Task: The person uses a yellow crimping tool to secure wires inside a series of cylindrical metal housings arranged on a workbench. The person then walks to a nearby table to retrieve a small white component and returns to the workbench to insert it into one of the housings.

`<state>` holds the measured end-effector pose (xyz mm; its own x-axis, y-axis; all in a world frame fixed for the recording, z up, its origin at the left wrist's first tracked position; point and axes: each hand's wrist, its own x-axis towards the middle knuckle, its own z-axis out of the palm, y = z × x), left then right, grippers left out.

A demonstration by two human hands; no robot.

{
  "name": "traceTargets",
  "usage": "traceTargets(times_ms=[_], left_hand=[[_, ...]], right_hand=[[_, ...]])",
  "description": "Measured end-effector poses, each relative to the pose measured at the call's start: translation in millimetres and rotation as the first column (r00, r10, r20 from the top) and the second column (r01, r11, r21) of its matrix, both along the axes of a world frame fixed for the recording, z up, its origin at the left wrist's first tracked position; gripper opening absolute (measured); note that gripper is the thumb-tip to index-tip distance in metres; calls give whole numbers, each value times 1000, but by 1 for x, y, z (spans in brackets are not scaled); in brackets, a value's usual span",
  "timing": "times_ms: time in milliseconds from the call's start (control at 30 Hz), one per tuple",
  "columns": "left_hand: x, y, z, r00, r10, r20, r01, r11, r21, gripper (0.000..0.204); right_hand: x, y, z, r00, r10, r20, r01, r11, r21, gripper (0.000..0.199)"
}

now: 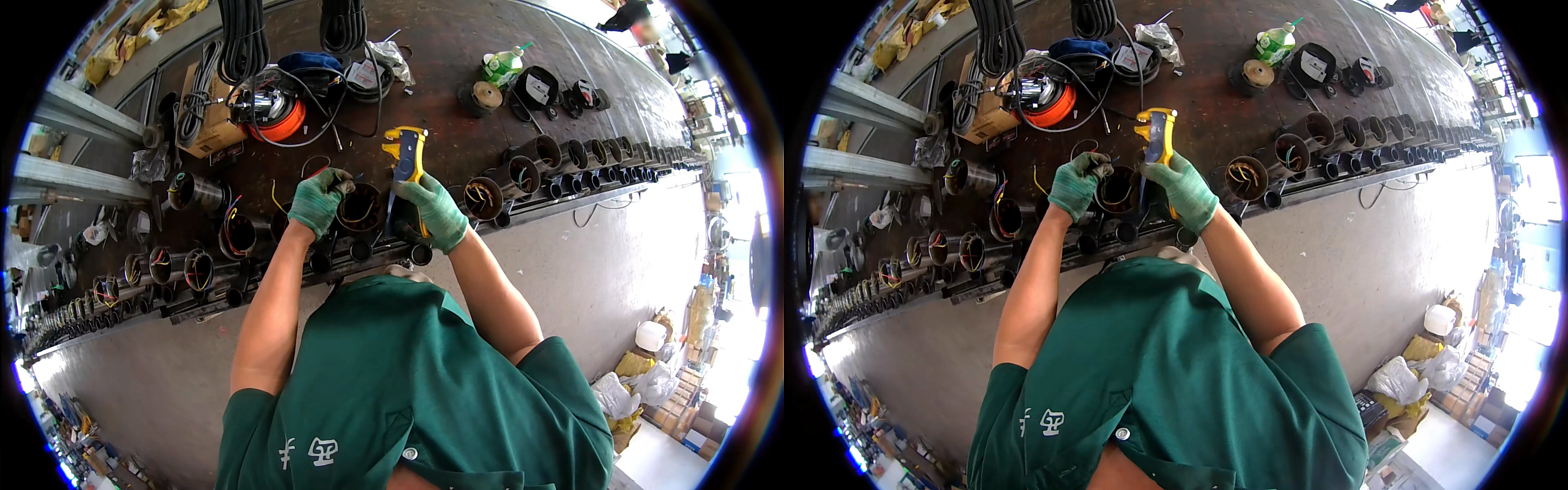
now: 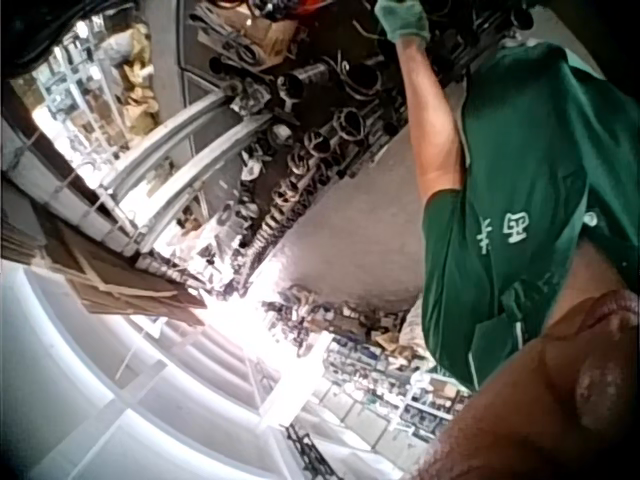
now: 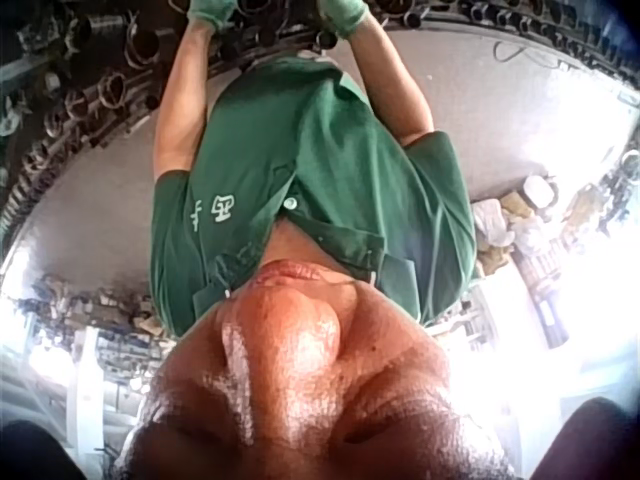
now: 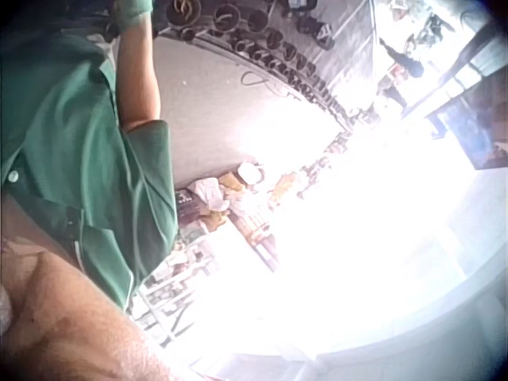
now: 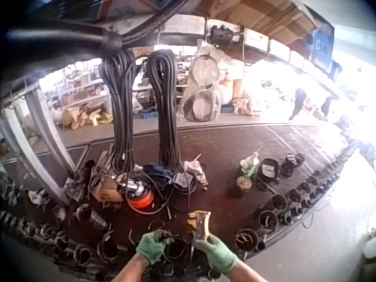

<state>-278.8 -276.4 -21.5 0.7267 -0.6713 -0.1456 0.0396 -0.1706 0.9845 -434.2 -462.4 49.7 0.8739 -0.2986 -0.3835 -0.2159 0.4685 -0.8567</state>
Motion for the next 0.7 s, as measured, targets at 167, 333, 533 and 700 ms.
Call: traceTargets(times_ms=[167, 333, 533, 700], left_hand=[[-5, -4, 7, 999, 20, -50, -19, 1000, 16, 22], [-7, -3, 6, 984, -15, 176, 5, 998, 57, 28], [-8, 0, 13, 860, -113, 498, 12, 979, 201, 32], [-10, 1, 19, 806, -129, 578, 4, 977, 212, 29]], right_hand=[[7, 1, 9, 983, 137, -123, -147, 986, -76, 34], [-3, 3, 17, 944, 274, -186, -282, 959, -22, 38], [4, 4, 13, 917, 315, -242, -291, 948, 131, 36], [9, 0, 4, 886, 370, -279, -355, 929, 106, 35]])
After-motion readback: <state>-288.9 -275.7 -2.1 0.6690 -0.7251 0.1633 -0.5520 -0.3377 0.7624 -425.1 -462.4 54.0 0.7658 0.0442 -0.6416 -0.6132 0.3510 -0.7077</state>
